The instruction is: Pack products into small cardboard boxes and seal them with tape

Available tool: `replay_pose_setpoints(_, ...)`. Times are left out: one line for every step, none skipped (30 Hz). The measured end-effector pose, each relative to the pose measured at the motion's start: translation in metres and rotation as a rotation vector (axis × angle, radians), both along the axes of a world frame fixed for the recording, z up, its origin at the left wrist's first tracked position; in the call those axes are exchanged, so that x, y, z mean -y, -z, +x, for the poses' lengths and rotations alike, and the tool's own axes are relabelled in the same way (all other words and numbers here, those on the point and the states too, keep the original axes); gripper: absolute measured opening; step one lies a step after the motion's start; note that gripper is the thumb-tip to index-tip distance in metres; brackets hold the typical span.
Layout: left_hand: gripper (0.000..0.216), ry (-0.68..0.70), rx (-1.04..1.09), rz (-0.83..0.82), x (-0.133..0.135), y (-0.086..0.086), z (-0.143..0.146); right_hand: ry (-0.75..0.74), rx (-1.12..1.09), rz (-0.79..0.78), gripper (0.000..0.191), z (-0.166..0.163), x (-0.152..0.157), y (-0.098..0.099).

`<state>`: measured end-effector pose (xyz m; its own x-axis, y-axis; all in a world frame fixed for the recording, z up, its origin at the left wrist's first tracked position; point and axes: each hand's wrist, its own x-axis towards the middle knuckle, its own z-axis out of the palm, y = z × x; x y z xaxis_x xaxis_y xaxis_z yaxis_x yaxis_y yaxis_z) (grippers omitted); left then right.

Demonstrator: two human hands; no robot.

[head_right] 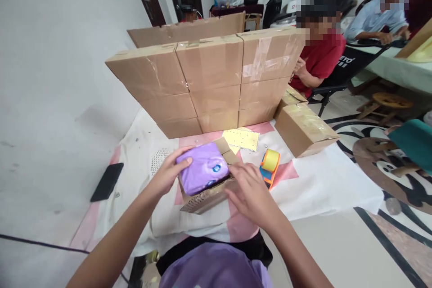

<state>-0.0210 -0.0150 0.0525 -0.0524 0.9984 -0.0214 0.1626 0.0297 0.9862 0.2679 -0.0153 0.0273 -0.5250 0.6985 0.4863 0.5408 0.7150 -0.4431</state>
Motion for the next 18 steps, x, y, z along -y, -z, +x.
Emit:
replay_pose_setpoints(0.039, 0.033, -0.036, -0.039, -0.002, 0.005, 0.013, -0.015, 0.011, -0.005, 0.041, -0.003, -0.003, 0.004)
replay_pose_setpoints(0.037, 0.046, -0.069, -0.072, -0.003, 0.01, 0.021, -0.017, 0.001, -0.003, 0.035, -0.006, -0.005, 0.008)
replay_pose_setpoints(0.034, 0.047, -0.107, -0.096, -0.005, 0.014, 0.025, -0.012, -0.024, 0.002, 0.032, -0.007, -0.004, 0.013)
replay_pose_setpoints(0.031, 0.048, -0.153, -0.106, -0.006, 0.017, 0.027, -0.007, -0.051, 0.008, 0.031, -0.008, -0.003, 0.017)
replay_pose_setpoints(0.028, 0.053, -0.209, -0.098, -0.007, 0.019, 0.026, -0.01, -0.075, 0.014, 0.032, -0.008, -0.001, 0.021)
replay_pose_setpoints(0.025, 0.063, -0.27, -0.078, -0.007, 0.02, 0.025, -0.012, -0.094, 0.017, 0.033, -0.007, 0.001, 0.024)
replay_pose_setpoints(0.023, 0.082, -0.331, -0.055, -0.007, 0.022, 0.024, -0.013, -0.106, 0.017, 0.033, -0.006, 0.002, 0.027)
replay_pose_setpoints(0.021, 0.105, -0.387, -0.031, -0.006, 0.024, 0.024, -0.011, -0.115, 0.011, 0.034, -0.005, 0.003, 0.029)
replay_pose_setpoints(0.019, 0.128, -0.442, -0.008, -0.006, 0.026, 0.024, -0.008, -0.123, 0.002, 0.034, -0.005, 0.003, 0.03)
replay_pose_setpoints(0.017, 0.146, -0.5, 0.018, -0.006, 0.03, 0.026, -0.005, -0.131, -0.003, 0.035, -0.005, 0.003, 0.031)
replay_pose_setpoints(0.016, 0.161, -0.567, 0.05, -0.005, 0.034, 0.029, -0.003, -0.139, -0.004, 0.035, -0.005, 0.003, 0.032)
replay_pose_setpoints(0.018, 0.176, -0.643, 0.086, -0.005, 0.039, 0.032, -0.004, -0.147, -0.001, 0.035, -0.005, 0.003, 0.033)
replay_pose_setpoints(0.021, 0.191, -0.729, 0.124, -0.004, 0.043, 0.036, -0.007, -0.154, 0.003, 0.036, -0.005, 0.003, 0.034)
replay_pose_setpoints(0.025, 0.208, -0.816, 0.158, -0.004, 0.046, 0.039, -0.007, -0.163, 0.006, 0.036, -0.005, 0.003, 0.035)
replay_pose_setpoints(0.029, 0.232, -0.893, 0.183, -0.004, 0.047, 0.042, -0.007, -0.171, 0.008, 0.036, -0.006, 0.003, 0.036)
replay_pose_setpoints(0.036, 0.267, -0.953, 0.199, -0.004, 0.047, 0.045, -0.005, -0.179, 0.008, 0.036, -0.006, 0.003, 0.037)
replay_pose_setpoints(0.046, 0.306, -0.996, 0.213, -0.005, 0.046, 0.046, -0.006, -0.185, 0.009, 0.036, -0.006, 0.003, 0.038)
replay_pose_setpoints(0.06, 0.349, -1.024, 0.229, -0.006, 0.043, 0.046, -0.006, -0.189, 0.009, 0.035, -0.006, 0.004, 0.039)
